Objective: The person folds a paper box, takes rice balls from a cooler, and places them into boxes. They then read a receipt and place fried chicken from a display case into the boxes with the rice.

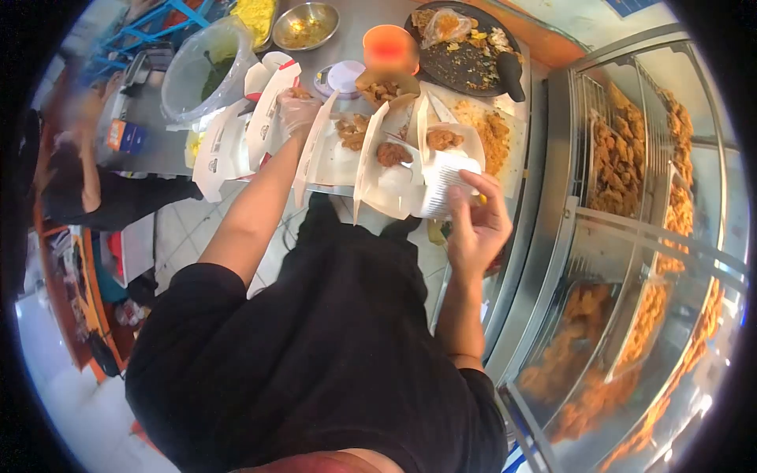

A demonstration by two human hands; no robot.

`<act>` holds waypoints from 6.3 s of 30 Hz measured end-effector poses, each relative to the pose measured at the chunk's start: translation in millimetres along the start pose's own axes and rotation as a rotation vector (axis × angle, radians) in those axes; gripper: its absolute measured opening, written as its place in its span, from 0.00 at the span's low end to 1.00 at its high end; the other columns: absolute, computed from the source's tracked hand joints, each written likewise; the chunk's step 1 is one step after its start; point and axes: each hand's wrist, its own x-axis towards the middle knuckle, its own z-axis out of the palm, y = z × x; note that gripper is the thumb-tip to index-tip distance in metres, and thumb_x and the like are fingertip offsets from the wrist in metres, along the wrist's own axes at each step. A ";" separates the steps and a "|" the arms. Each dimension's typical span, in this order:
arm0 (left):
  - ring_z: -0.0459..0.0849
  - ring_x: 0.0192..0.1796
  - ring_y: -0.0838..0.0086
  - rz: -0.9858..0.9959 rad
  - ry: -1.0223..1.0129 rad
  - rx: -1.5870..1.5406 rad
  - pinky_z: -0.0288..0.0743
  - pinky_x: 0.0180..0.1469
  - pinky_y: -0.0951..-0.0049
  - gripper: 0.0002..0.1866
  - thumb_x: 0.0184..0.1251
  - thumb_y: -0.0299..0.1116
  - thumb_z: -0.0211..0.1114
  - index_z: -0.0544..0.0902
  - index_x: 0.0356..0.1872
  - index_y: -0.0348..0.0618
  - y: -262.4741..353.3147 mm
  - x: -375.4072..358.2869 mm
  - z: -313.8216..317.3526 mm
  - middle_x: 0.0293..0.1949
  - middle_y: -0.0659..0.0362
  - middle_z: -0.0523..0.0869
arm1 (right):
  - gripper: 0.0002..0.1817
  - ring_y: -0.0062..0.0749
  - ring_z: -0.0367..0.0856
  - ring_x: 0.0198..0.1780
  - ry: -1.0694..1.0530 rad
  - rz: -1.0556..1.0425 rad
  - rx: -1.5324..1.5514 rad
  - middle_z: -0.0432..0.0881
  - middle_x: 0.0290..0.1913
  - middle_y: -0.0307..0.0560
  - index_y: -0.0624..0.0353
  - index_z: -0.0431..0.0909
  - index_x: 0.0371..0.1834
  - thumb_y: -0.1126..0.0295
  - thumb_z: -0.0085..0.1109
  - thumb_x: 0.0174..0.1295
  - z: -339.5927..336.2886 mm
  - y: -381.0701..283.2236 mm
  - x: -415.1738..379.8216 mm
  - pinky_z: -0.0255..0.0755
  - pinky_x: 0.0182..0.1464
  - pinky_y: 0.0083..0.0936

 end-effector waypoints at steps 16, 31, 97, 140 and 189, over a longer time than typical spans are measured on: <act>0.87 0.54 0.62 0.670 -0.292 -0.259 0.81 0.55 0.64 0.33 0.48 0.41 0.79 0.80 0.53 0.32 202.8 -5.4 -46.1 0.51 0.46 0.86 | 0.14 0.25 0.82 0.54 0.180 0.024 -0.036 0.84 0.54 0.48 0.70 0.80 0.58 0.80 0.61 0.71 -122.6 -1.2 54.3 0.75 0.59 0.22; 0.79 0.58 0.45 1.304 -0.708 0.375 0.71 0.66 0.51 0.39 0.51 0.36 0.71 0.68 0.60 0.18 278.8 -4.1 354.5 0.53 0.36 0.80 | 0.40 0.64 0.61 0.77 1.204 -0.407 -1.767 0.61 0.76 0.71 0.75 0.52 0.81 0.67 0.58 0.70 -305.2 -89.8 -216.9 0.62 0.74 0.47; 0.85 0.45 0.64 1.275 -2.003 -0.452 0.83 0.53 0.58 0.11 0.80 0.38 0.57 0.81 0.49 0.42 211.9 -1013.8 29.4 0.45 0.55 0.87 | 0.23 0.51 0.88 0.53 1.076 -0.043 -0.695 0.85 0.59 0.61 0.61 0.82 0.63 0.73 0.67 0.63 -321.2 24.4 -532.6 0.82 0.56 0.33; 0.86 0.54 0.71 0.649 -1.326 -0.866 0.81 0.58 0.71 0.34 0.62 0.38 0.78 0.77 0.69 0.40 55.7 -304.0 -208.2 0.54 0.56 0.87 | 0.21 0.20 0.82 0.43 0.110 0.245 -0.402 0.85 0.45 0.41 0.62 0.80 0.67 0.80 0.60 0.71 -258.5 91.2 -309.5 0.75 0.49 0.19; 0.86 0.61 0.53 0.363 -0.445 0.246 0.78 0.64 0.58 0.35 0.57 0.48 0.68 0.81 0.60 0.31 8.4 -94.6 -11.1 0.58 0.37 0.86 | 0.25 0.29 0.81 0.57 0.024 -0.035 -0.074 0.76 0.67 0.53 0.72 0.74 0.68 0.84 0.60 0.66 -36.2 -17.6 -24.0 0.74 0.63 0.27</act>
